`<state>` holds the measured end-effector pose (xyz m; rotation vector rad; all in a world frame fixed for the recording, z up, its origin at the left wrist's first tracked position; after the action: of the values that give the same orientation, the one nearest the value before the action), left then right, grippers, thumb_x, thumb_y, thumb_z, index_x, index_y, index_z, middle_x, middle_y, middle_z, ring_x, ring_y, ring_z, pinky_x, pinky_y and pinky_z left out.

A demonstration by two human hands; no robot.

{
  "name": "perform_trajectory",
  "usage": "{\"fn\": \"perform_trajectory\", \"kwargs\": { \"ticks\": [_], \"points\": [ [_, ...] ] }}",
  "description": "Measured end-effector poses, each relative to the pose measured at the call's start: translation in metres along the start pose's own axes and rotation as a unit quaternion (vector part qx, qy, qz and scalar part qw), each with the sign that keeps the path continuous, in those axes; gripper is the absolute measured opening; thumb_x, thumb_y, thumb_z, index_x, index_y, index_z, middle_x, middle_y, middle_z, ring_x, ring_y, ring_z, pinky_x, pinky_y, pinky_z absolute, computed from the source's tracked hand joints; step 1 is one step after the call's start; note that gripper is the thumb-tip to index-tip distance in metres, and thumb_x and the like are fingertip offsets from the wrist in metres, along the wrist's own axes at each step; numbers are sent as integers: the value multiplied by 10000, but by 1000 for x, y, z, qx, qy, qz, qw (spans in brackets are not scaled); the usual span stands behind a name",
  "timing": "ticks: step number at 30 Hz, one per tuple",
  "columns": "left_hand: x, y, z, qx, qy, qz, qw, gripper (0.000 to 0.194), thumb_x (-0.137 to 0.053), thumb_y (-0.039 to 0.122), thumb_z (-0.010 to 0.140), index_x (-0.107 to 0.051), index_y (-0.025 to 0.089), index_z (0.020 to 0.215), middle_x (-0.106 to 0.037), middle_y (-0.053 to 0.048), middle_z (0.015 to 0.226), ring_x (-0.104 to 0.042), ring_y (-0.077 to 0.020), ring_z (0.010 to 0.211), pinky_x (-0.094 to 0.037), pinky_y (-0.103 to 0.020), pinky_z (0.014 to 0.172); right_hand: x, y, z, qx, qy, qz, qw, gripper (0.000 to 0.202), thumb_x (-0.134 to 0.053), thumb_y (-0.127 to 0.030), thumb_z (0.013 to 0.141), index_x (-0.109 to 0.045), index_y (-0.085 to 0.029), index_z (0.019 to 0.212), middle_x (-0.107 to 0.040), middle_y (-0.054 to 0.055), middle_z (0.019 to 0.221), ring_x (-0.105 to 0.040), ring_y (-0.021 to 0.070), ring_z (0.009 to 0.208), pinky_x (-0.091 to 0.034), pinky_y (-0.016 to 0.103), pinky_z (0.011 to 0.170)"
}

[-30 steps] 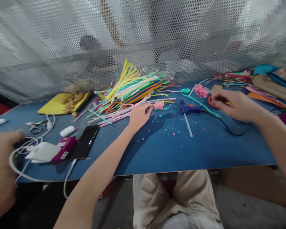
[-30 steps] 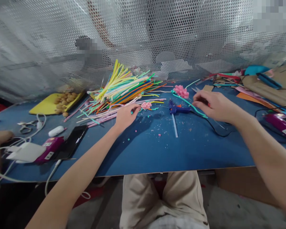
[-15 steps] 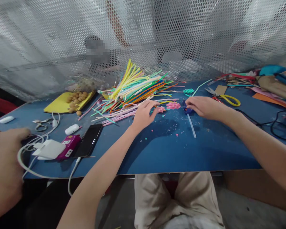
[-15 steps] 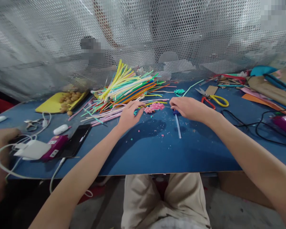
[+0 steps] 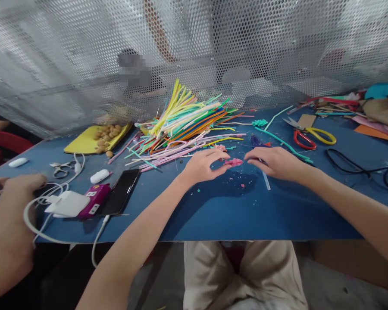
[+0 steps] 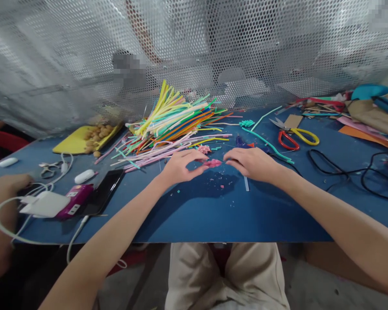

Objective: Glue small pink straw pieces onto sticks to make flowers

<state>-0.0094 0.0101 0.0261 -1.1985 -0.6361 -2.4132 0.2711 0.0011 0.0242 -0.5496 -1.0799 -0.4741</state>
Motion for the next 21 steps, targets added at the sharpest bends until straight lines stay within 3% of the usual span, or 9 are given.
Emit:
{"fn": "perform_trajectory", "kwargs": {
  "ticks": [4, 10, 16, 21],
  "points": [
    [8, -10, 0, 8, 20, 25, 999, 220, -569, 384, 995, -738, 242, 984, -794, -44, 1010, -742, -194, 976, -573, -364, 958, -9, -2, -2, 19, -29, -6, 999, 292, -424, -357, 1069, -698, -260, 1086, -774, 44, 1042, -729, 222, 902, -508, 336, 766],
    [8, -16, 1, 31, 88, -20, 995, 185, -560, 290, 999, -721, 207, 1033, -768, -67, 1030, -723, -163, 908, -612, -307, 816, -6, 6, -4, 4, -27, -9, 1000, 284, -446, -358, 1064, -713, -262, 1063, -786, 29, 1059, -743, 222, 932, -511, 327, 772],
    [-6, -9, 3, -13, 98, -96, 990, 95, -633, 213, 956, -710, 180, 1001, -732, -93, 1039, -708, -168, 984, -631, -267, 770, 0, 15, -3, 19, 43, 25, 999, 279, -433, -258, 1052, -700, -193, 1101, -779, 79, 1062, -726, 228, 988, -535, 350, 900],
    [-9, 0, 5, -66, 114, -86, 988, 104, -648, 125, 922, -692, 180, 999, -740, -58, 947, -707, -147, 898, -618, -284, 822, 1, 8, -3, 11, 44, 11, 999, 242, -506, -337, 1056, -715, -224, 1105, -790, 32, 1078, -743, 208, 974, -537, 322, 837]
  ]
}}
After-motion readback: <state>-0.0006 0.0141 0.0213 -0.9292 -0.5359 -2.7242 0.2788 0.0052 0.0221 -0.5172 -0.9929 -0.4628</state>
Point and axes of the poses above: each hand's wrist, its own z-axis towards the middle knuckle, its own x-axis out of the back of the hand, y = z × x, the point moved 1 cm from there along z, towards the middle knuckle
